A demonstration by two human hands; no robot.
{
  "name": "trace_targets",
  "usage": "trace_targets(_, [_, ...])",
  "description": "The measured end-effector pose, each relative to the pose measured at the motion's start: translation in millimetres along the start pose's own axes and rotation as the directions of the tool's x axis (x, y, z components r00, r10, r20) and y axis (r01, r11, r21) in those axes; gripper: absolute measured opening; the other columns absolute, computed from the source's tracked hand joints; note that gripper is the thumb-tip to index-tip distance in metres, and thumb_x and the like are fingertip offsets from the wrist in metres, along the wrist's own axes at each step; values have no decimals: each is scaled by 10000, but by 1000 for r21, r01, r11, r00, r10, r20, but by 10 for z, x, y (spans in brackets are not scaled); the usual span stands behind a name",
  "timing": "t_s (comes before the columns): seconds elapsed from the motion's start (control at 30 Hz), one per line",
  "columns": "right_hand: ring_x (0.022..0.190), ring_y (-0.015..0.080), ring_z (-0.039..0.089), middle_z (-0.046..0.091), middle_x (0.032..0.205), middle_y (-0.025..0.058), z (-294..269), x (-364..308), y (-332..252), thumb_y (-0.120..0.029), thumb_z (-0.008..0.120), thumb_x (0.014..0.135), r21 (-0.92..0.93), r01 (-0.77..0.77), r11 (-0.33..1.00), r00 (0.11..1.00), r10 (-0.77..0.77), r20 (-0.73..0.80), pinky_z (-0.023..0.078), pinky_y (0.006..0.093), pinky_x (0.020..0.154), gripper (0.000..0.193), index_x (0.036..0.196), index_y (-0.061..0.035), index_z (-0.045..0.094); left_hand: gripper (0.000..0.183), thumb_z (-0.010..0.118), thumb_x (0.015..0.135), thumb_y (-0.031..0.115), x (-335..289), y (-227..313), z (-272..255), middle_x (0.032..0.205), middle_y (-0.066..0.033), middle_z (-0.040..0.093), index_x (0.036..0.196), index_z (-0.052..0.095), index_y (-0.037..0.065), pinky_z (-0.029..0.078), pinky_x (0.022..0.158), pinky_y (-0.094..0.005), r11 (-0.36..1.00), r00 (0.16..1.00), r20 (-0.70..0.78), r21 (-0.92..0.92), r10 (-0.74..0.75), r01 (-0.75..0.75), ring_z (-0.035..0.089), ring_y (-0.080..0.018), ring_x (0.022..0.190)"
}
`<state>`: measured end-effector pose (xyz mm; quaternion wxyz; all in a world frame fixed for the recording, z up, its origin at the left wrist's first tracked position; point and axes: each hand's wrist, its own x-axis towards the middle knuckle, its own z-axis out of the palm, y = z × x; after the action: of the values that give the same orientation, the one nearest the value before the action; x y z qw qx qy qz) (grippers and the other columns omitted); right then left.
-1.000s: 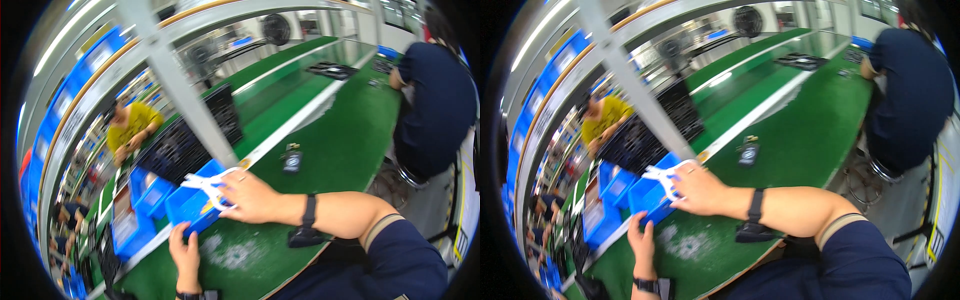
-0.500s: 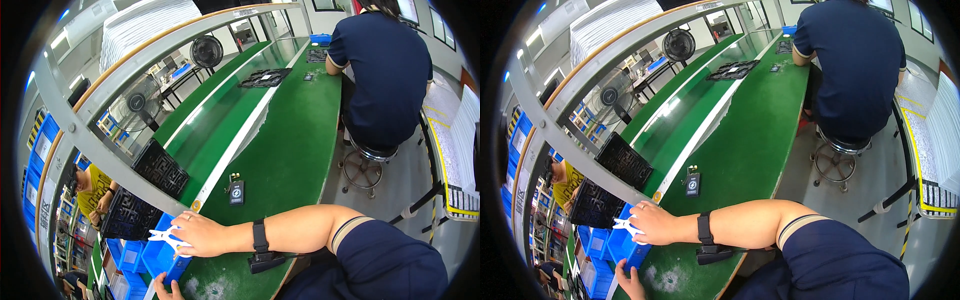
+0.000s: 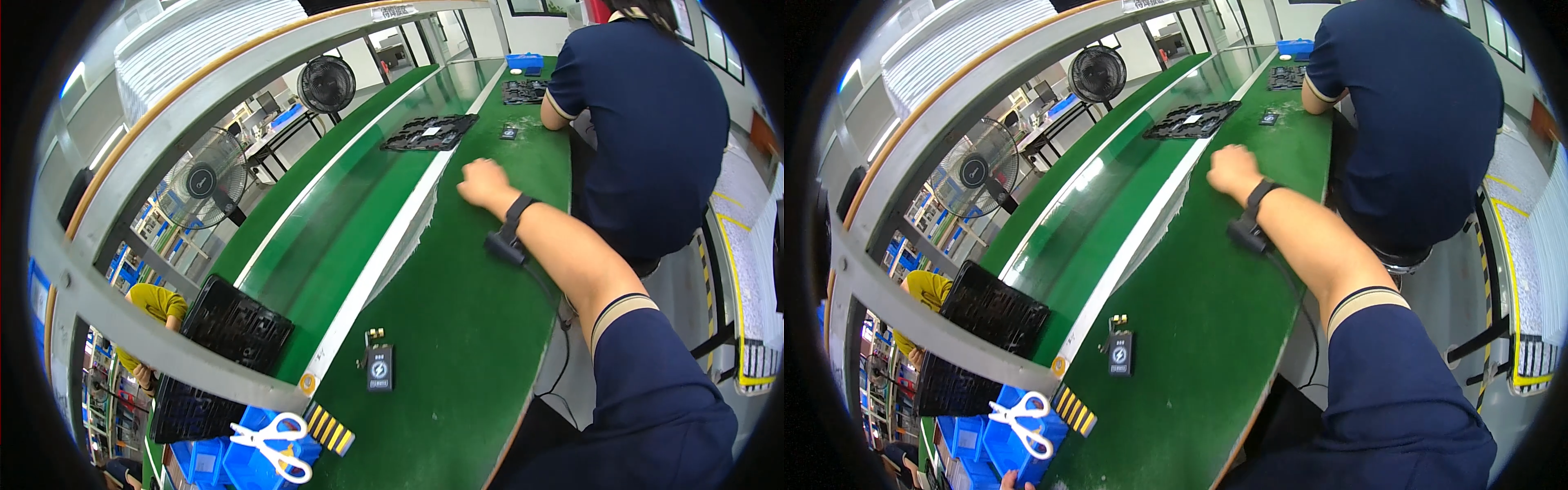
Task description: Trimming labels or tape from electronic components using scissors on an assembly line.
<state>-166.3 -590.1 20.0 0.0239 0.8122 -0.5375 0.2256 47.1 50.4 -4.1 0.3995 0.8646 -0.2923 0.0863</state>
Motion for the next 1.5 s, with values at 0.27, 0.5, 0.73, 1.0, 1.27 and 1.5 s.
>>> trace_targets(0.27, [1012,278,546,598,1038,142,334,874,963,-346,553,769,-64,-446,893,884,429,-187,451,394,828,366,954,-40,630,464,540,821,62,-94,150,37,1209,-137,443,1250,383,-15,377,885,-356,983,981,-86,-71,-176,170,439,-242,1057])
trace_targets(0.5, [976,312,570,601,1039,161,447,1342,1258,-335,543,806,-75,-469,880,874,449,-185,464,412,811,366,992,-27,614,450,549,823,108,-238,-65,-43,1233,-130,414,1237,401,12,398,864,-361,922,937,-166,-295,-307,250,439,-235,1059])
trace_targets(0.73, [903,350,587,604,964,204,440,1008,994,-115,516,743,16,-328,945,938,327,-111,465,420,797,227,912,-10,627,446,528,824,108,-104,143,94,1213,-174,431,1221,389,-41,391,884,-370,960,950,-165,-144,-264,242,436,-261,1073])
trace_targets(1.0, [684,173,597,628,773,112,-109,-368,208,-56,658,676,755,-356,550,935,209,288,496,300,600,185,856,-17,637,404,564,807,75,16,191,-6,1170,-177,496,1154,452,-97,338,946,-356,986,1000,-4,167,12,-11,453,-260,1083])
trace_targets(1.27, [666,120,580,611,759,70,-1101,-2404,-1793,-71,610,774,821,-569,-57,583,-731,354,495,234,597,141,884,18,614,180,544,778,0,-81,526,-224,966,-101,583,954,572,-26,443,790,-293,910,992,-114,-404,48,-91,556,-172,889])
trace_targets(1.5, [648,112,586,614,768,67,-1320,-3480,-2890,-102,589,812,690,-724,18,301,-891,339,499,217,598,109,831,3,609,200,519,868,142,-212,906,-153,865,-57,598,981,572,-15,455,667,-234,653,996,89,-753,-15,77,563,-113,760])
